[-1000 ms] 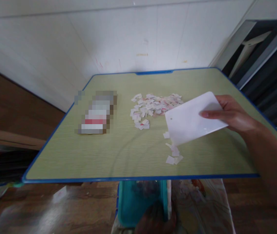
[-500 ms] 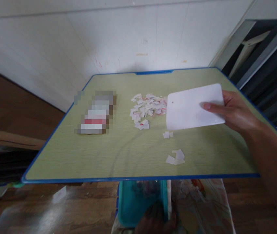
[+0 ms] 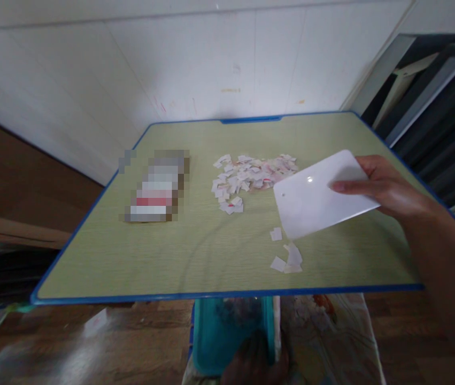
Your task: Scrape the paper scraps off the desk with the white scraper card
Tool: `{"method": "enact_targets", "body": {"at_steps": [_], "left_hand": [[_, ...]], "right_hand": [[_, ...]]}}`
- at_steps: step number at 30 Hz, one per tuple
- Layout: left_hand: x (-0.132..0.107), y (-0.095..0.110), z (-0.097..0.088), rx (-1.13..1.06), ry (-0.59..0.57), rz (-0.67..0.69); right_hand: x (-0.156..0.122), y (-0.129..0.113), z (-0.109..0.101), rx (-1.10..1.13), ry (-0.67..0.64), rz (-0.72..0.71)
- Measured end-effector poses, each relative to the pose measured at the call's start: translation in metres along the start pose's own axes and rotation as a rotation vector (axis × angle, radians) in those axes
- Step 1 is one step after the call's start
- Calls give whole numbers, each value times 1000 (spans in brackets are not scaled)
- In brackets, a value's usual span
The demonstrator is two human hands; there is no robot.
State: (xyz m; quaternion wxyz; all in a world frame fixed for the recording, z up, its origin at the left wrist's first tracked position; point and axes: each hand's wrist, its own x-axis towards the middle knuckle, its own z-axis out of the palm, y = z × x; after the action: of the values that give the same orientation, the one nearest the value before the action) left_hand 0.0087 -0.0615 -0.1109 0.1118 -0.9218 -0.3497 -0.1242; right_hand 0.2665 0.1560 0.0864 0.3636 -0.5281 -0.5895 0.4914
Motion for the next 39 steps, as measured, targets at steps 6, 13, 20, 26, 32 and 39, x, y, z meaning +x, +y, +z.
{"method": "enact_targets", "body": {"at_steps": [6, 13, 20, 26, 32, 39], "left_hand": [[1, -2, -1, 10, 10, 7], [3, -2, -3, 0, 9, 8], [3, -2, -1, 8, 4, 1], [-1, 0, 0, 3, -17, 2], [-2, -1, -1, 5, -21, 28], [-1, -6, 1, 1, 22, 45]], "right_hand": [[3, 3, 6, 23, -34, -34], [-2, 3, 2, 80, -165, -47], [5, 9, 7, 40, -417, -31], [0, 5, -6, -7, -379, -16], [-2, 0, -9, 37, -238, -37], [1, 1, -10, -6, -310, 65]]}}
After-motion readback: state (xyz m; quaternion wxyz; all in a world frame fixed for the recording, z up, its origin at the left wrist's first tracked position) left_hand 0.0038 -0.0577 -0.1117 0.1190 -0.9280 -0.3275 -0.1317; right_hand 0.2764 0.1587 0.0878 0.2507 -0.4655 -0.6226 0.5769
